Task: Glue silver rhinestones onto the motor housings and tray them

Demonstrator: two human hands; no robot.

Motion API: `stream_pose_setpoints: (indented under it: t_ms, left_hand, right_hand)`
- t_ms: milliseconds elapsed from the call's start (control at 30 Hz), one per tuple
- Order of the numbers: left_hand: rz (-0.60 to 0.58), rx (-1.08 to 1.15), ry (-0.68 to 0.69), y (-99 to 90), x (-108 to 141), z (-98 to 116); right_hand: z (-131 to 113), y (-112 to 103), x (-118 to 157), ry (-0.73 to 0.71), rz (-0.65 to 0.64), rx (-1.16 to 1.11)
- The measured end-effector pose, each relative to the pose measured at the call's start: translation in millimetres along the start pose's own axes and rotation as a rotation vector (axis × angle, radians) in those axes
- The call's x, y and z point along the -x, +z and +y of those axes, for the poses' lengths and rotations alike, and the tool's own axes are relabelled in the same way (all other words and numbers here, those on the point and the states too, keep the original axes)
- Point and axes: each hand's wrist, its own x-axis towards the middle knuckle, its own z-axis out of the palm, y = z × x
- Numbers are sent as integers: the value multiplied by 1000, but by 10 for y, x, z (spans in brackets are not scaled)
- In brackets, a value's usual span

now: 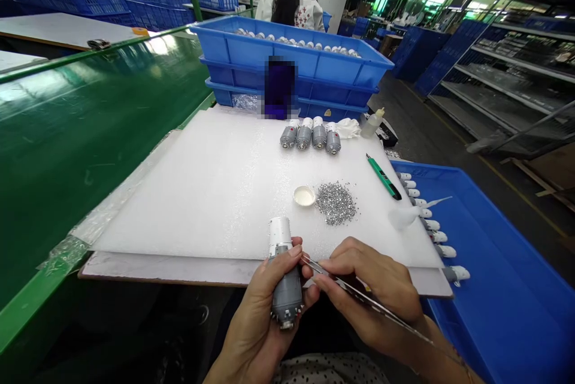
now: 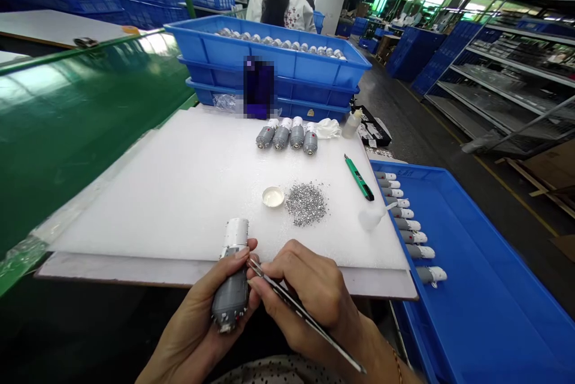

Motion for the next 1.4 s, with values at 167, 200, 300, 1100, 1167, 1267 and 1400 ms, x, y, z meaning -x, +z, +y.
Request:
stream_pose_setpoints:
  t_ms: [167,200,300,1100,1167,1267,1400]
  left_hand:
    - [-38,-59,85,-43,-6,-24]
    - [-43,-76,102,-49,-8,-27]
    - [-49,-117,131,-61,-16,-35]
    - [-138,-128,211,-140,-12,20]
    - [-166,-100,190,-154,-15,28]
    - [-188,-75,172,-169,-9,31]
    - [-176,-61,150,-161,8,24]
  right_hand:
    - [-5,0,-1,48,-26,-40]
    - [-8,-1,-3,55,-28,-39]
    - [-18,-3,-12,99,-28,-23]
    - [-14,-36,-207,100,-45,12]
    - [-61,12,-175,3,-41,30]
    - [-94,66,-147,-90,-30,83]
    - [-108,100,-135,-130,-31,166]
